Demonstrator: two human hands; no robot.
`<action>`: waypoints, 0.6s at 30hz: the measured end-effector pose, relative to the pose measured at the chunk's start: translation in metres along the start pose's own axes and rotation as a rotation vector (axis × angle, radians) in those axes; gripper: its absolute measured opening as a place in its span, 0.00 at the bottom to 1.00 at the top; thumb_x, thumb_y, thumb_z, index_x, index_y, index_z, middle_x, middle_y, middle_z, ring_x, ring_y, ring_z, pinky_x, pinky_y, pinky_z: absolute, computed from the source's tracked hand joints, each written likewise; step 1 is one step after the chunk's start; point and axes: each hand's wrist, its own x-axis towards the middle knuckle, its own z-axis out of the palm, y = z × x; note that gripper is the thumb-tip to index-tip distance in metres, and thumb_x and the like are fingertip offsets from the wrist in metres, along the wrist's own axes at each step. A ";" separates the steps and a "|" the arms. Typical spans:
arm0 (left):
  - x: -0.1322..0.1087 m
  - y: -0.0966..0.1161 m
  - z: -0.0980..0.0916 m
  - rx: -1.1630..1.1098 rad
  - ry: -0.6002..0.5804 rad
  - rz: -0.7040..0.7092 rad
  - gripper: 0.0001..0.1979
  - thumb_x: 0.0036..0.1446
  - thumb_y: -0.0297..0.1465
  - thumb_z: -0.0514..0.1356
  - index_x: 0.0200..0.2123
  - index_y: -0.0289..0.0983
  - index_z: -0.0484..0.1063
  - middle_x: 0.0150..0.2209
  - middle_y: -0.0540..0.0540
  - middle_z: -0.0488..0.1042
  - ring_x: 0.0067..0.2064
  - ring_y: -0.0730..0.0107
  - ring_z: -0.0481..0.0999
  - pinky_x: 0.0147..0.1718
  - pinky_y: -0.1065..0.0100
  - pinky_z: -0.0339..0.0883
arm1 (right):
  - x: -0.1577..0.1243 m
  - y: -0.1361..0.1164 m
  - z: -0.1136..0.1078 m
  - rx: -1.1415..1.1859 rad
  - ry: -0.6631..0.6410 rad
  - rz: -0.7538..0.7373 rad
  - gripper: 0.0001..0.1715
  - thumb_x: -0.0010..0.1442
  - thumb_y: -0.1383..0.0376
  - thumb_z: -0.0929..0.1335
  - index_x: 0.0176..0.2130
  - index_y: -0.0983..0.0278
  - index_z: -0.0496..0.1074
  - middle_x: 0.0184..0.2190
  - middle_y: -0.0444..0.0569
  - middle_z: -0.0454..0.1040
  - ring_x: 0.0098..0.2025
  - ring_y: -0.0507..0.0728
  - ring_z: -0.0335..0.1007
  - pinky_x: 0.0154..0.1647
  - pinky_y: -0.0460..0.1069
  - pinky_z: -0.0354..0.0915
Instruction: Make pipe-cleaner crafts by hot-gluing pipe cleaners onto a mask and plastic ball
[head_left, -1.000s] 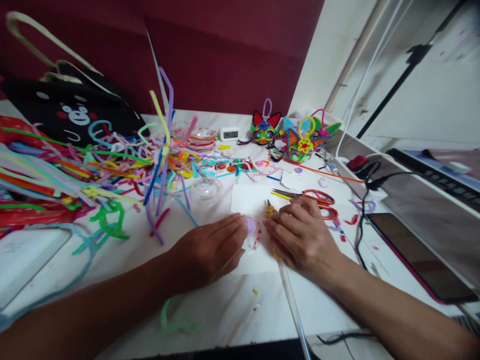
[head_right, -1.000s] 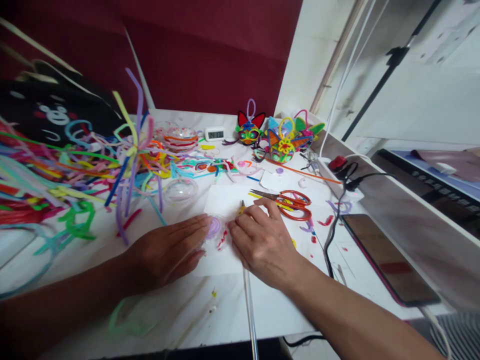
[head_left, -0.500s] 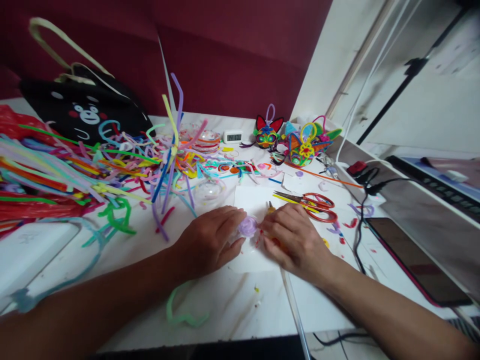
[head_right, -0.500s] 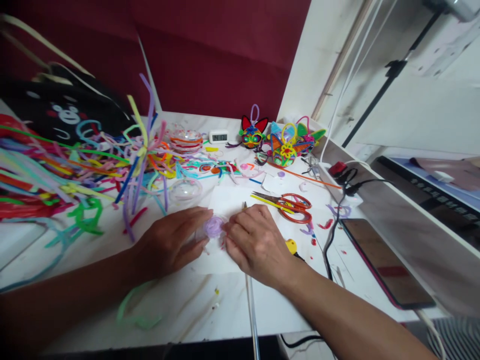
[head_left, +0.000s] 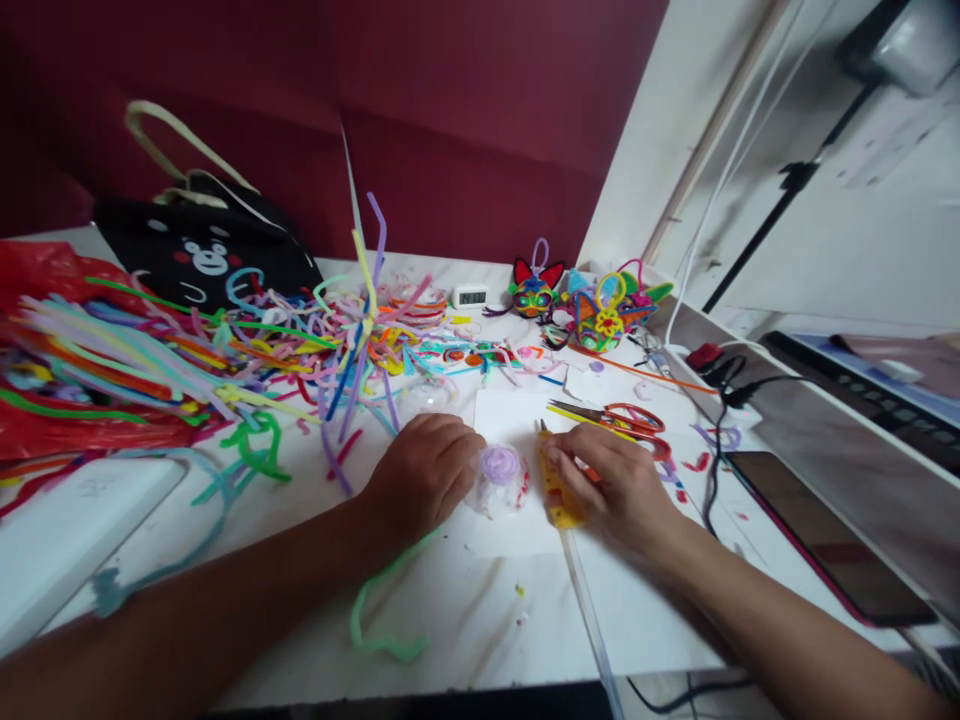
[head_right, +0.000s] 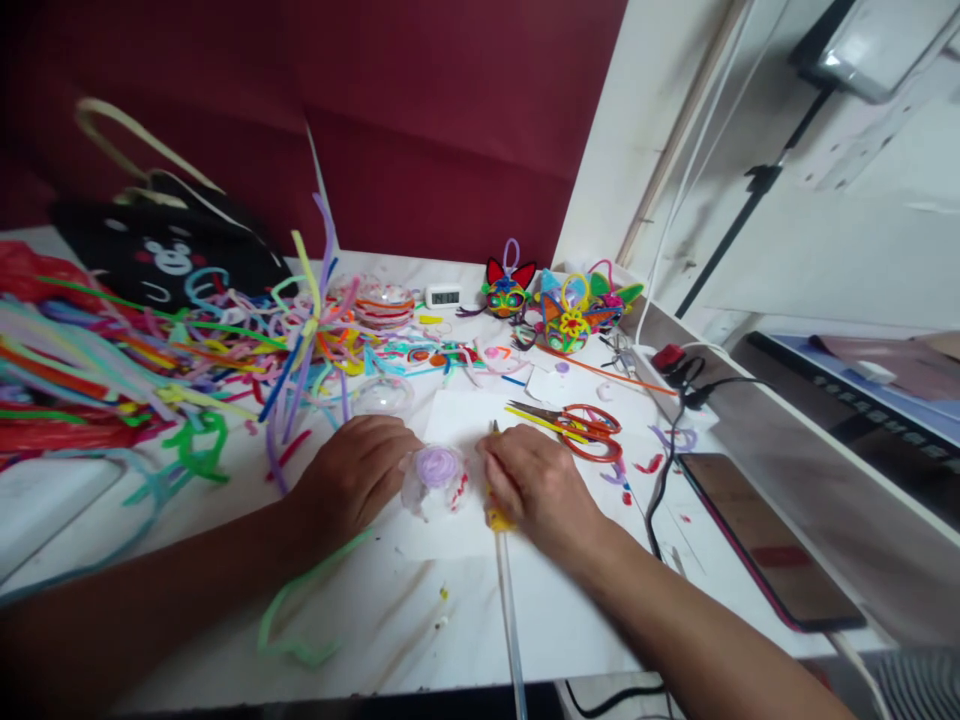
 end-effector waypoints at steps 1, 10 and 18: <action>-0.001 -0.002 0.001 0.002 0.012 -0.001 0.09 0.61 0.24 0.51 0.38 0.34 0.72 0.35 0.42 0.76 0.41 0.60 0.73 0.43 0.57 0.70 | 0.000 0.001 -0.001 0.027 -0.006 0.030 0.08 0.63 0.72 0.64 0.37 0.66 0.73 0.29 0.50 0.76 0.31 0.53 0.72 0.31 0.46 0.67; -0.004 -0.009 0.004 -0.007 0.003 -0.067 0.10 0.63 0.25 0.50 0.37 0.34 0.71 0.33 0.43 0.75 0.38 0.62 0.72 0.40 0.59 0.66 | 0.028 0.007 -0.023 0.127 -0.270 0.330 0.08 0.59 0.67 0.66 0.31 0.64 0.75 0.27 0.46 0.78 0.27 0.52 0.72 0.28 0.46 0.63; -0.002 -0.016 0.004 0.008 -0.010 -0.162 0.11 0.64 0.24 0.48 0.34 0.35 0.70 0.30 0.45 0.74 0.35 0.64 0.71 0.36 0.62 0.64 | 0.079 0.037 0.008 0.117 -0.297 0.413 0.17 0.63 0.61 0.61 0.24 0.63 0.65 0.16 0.40 0.65 0.20 0.49 0.61 0.25 0.45 0.57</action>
